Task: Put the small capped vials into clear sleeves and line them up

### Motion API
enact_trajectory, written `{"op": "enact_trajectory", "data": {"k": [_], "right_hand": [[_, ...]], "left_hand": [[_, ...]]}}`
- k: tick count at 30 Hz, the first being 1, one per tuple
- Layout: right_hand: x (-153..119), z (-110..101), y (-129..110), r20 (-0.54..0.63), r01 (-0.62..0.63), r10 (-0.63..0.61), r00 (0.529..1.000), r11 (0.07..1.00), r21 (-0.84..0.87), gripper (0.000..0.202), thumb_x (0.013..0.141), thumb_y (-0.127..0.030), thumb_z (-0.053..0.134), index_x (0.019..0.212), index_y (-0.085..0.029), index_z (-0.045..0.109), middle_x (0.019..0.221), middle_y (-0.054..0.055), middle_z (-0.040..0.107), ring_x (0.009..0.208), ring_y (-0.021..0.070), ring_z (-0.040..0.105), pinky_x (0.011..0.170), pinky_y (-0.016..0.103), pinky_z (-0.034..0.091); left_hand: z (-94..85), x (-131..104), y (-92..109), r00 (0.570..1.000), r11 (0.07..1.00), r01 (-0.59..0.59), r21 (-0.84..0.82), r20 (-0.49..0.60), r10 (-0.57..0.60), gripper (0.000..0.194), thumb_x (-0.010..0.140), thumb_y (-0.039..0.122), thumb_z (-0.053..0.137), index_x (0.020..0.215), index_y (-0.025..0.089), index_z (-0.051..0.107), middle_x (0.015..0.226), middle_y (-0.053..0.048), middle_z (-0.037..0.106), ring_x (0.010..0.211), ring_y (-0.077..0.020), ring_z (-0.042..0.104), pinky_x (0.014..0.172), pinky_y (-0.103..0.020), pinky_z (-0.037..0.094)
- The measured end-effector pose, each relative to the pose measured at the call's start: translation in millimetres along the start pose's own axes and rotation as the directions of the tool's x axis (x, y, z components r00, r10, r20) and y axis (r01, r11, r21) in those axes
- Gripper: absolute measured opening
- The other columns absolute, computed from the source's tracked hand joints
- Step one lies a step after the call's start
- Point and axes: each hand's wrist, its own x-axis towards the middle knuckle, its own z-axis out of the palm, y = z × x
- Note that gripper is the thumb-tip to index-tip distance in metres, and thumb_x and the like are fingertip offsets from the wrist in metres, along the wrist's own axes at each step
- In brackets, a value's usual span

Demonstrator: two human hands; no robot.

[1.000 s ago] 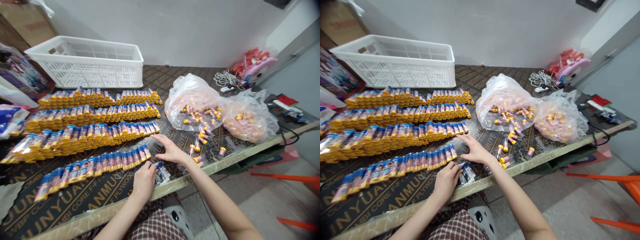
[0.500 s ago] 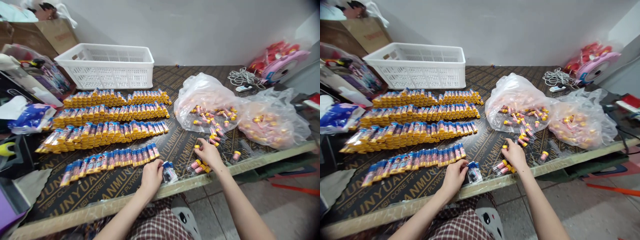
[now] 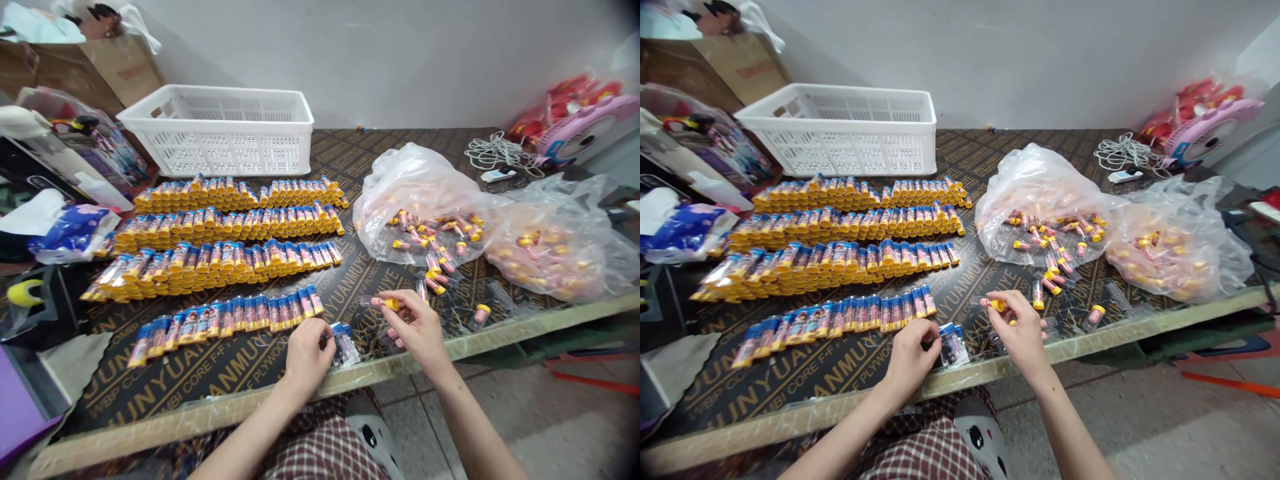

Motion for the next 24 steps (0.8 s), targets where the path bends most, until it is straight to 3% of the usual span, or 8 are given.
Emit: {"op": "enact_trajectory", "data": {"k": [2, 5, 7, 9, 13, 18, 24], "right_hand": [[-7, 3, -7, -0.008, 0.012, -0.011, 1.000, 0.998, 0.063, 0.020, 0.082, -0.034, 0.059, 0.092, -0.019, 0.067, 0.095, 0.007, 0.063, 0.069, 0.0143, 0.061, 0.056, 0.027, 0.052], [-16, 7, -17, -0.018, 0.059, -0.057, 0.998, 0.989, 0.136, 0.017, 0.082, -0.031, 0.060, 0.094, -0.021, 0.068, 0.099, 0.007, 0.064, 0.086, 0.0178, 0.063, 0.070, 0.029, 0.055], [-23, 10, -21, -0.020, 0.078, -0.076, 0.997, 0.980, 0.185, 0.017, 0.083, -0.029, 0.060, 0.096, -0.022, 0.069, 0.103, 0.007, 0.063, 0.092, 0.0186, 0.063, 0.075, 0.030, 0.056], [-29, 14, -25, -0.020, 0.094, -0.091, 0.996, 0.974, 0.208, 0.018, 0.085, -0.027, 0.059, 0.099, -0.024, 0.069, 0.106, 0.007, 0.062, 0.095, 0.0188, 0.062, 0.077, 0.031, 0.056], [-39, 22, -27, -0.034, 0.140, -0.136, 0.990, 0.979, 0.145, 0.022, 0.086, -0.023, 0.057, 0.105, -0.026, 0.067, 0.110, 0.008, 0.062, 0.100, 0.0205, 0.060, 0.083, 0.034, 0.053], [-46, 28, -23, -0.039, 0.171, -0.167, 0.985, 0.980, 0.101, 0.026, 0.086, -0.020, 0.057, 0.108, -0.028, 0.066, 0.111, 0.007, 0.062, 0.101, 0.0222, 0.060, 0.091, 0.042, 0.049], [-48, 33, -21, -0.046, 0.224, -0.220, 0.974, 0.969, 0.103, 0.031, 0.085, -0.016, 0.056, 0.111, -0.030, 0.065, 0.112, 0.006, 0.061, 0.105, 0.0221, 0.058, 0.090, 0.040, 0.048]], "left_hand": [[-3.7, 6, 3, 0.978, 0.928, 0.198, -0.315, 0.004, -0.207, 0.008, 0.072, 0.016, 0.055, 0.067, 0.019, 0.050, 0.061, 0.002, 0.056, 0.060, -0.0130, 0.055, 0.062, -0.025, 0.043], [-12.5, 17, 6, 0.889, 0.608, 0.382, -0.695, 0.098, -0.447, 0.023, 0.062, 0.022, 0.068, 0.072, 0.019, 0.048, 0.053, 0.007, 0.055, 0.049, -0.0102, 0.054, 0.058, -0.024, 0.046], [-19.5, 24, 8, 0.848, 0.440, 0.410, -0.799, 0.156, -0.506, 0.038, 0.052, 0.020, 0.077, 0.082, 0.018, 0.054, 0.058, 0.005, 0.063, 0.051, -0.0101, 0.058, 0.060, -0.024, 0.049], [-25.9, 28, 9, 0.830, 0.355, 0.416, -0.838, 0.190, -0.524, 0.047, 0.046, 0.016, 0.081, 0.088, 0.015, 0.059, 0.066, 0.001, 0.068, 0.055, -0.0097, 0.060, 0.062, -0.024, 0.051], [-33.5, 32, 10, 0.811, 0.288, 0.401, -0.870, 0.191, -0.553, 0.032, 0.049, 0.025, 0.084, 0.072, 0.012, 0.065, 0.065, 0.000, 0.068, 0.055, -0.0085, 0.060, 0.060, -0.022, 0.051], [-36.7, 34, 8, 0.808, 0.299, 0.358, -0.884, 0.133, -0.574, 0.034, 0.046, 0.034, 0.086, 0.066, 0.012, 0.068, 0.063, -0.001, 0.068, 0.056, -0.0098, 0.061, 0.060, -0.023, 0.052], [-38.6, 34, 6, 0.789, 0.301, 0.335, -0.893, 0.091, -0.608, 0.035, 0.047, 0.038, 0.086, 0.063, 0.012, 0.068, 0.060, -0.001, 0.067, 0.055, -0.0115, 0.061, 0.059, -0.024, 0.051]]}}
